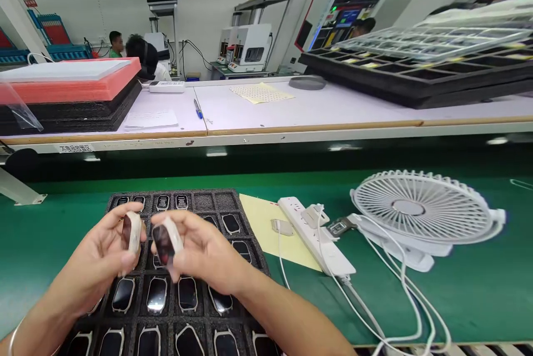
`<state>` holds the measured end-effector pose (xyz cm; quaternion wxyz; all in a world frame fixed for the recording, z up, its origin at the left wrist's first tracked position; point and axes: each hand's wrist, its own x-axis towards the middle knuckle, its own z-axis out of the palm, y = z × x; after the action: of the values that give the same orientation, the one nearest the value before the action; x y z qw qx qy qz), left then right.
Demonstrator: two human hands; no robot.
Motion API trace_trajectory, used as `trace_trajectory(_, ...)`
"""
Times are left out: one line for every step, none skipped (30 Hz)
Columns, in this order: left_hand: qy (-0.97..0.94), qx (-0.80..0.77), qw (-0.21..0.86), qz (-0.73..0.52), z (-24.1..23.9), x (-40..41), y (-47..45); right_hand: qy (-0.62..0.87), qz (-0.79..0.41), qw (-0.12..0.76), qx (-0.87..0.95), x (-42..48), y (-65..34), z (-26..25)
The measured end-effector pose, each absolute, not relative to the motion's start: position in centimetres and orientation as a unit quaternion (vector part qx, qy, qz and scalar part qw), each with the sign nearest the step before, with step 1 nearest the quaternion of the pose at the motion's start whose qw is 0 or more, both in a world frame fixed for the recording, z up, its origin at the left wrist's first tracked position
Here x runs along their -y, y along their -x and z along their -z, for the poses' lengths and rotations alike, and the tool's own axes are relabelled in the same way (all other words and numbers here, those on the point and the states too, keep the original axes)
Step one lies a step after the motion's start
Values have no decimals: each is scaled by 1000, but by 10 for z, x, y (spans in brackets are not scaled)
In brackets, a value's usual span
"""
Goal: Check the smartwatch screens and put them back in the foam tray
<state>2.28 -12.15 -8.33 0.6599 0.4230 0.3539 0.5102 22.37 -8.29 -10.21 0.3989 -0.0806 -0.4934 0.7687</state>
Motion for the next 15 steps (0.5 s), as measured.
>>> trace_trajectory(-414,-379,643,-522,85,116,-22,88,-792,396,456,75,-220,107)
trace_trajectory(-408,-398,628,-530,87,110,-22,101,-809,397,422,68,-217,112)
trace_trajectory(-408,-412,615,-535,90,104,-21,116,-820,395,398,61,-214,118)
trace_trajectory(-411,-424,602,-537,95,98,-21,132,-828,390,380,54,-211,125)
trace_trajectory(-417,-436,589,-538,101,92,-22,147,-834,385,367,48,-208,134)
trace_trajectory(-424,-448,575,-538,108,86,-23,162,-840,376,356,41,-205,142)
trace_trajectory(-430,-460,560,-539,117,80,-24,178,-845,368,346,35,-203,152)
trace_trajectory(-434,-470,547,-540,126,74,-25,194,-848,362,335,28,-200,160)
trace_trajectory(-435,-480,535,-543,134,69,-26,210,-849,358,325,23,-198,168)
trace_trajectory(-434,-487,527,-545,140,65,-27,229,-849,360,313,18,-196,173)
trace_trajectory(-432,-493,524,-543,144,62,-27,248,-845,365,301,15,-195,175)
trace_trajectory(-428,-496,525,-543,144,62,-27,265,-841,372,292,14,-195,173)
trace_trajectory(-421,-496,525,-548,141,63,-26,276,-833,382,289,14,-196,167)
trace_trajectory(-415,-489,524,-561,134,67,-24,280,-823,399,294,17,-200,158)
trace_trajectory(-404,-476,516,-586,125,73,-21,275,-809,416,310,22,-206,147)
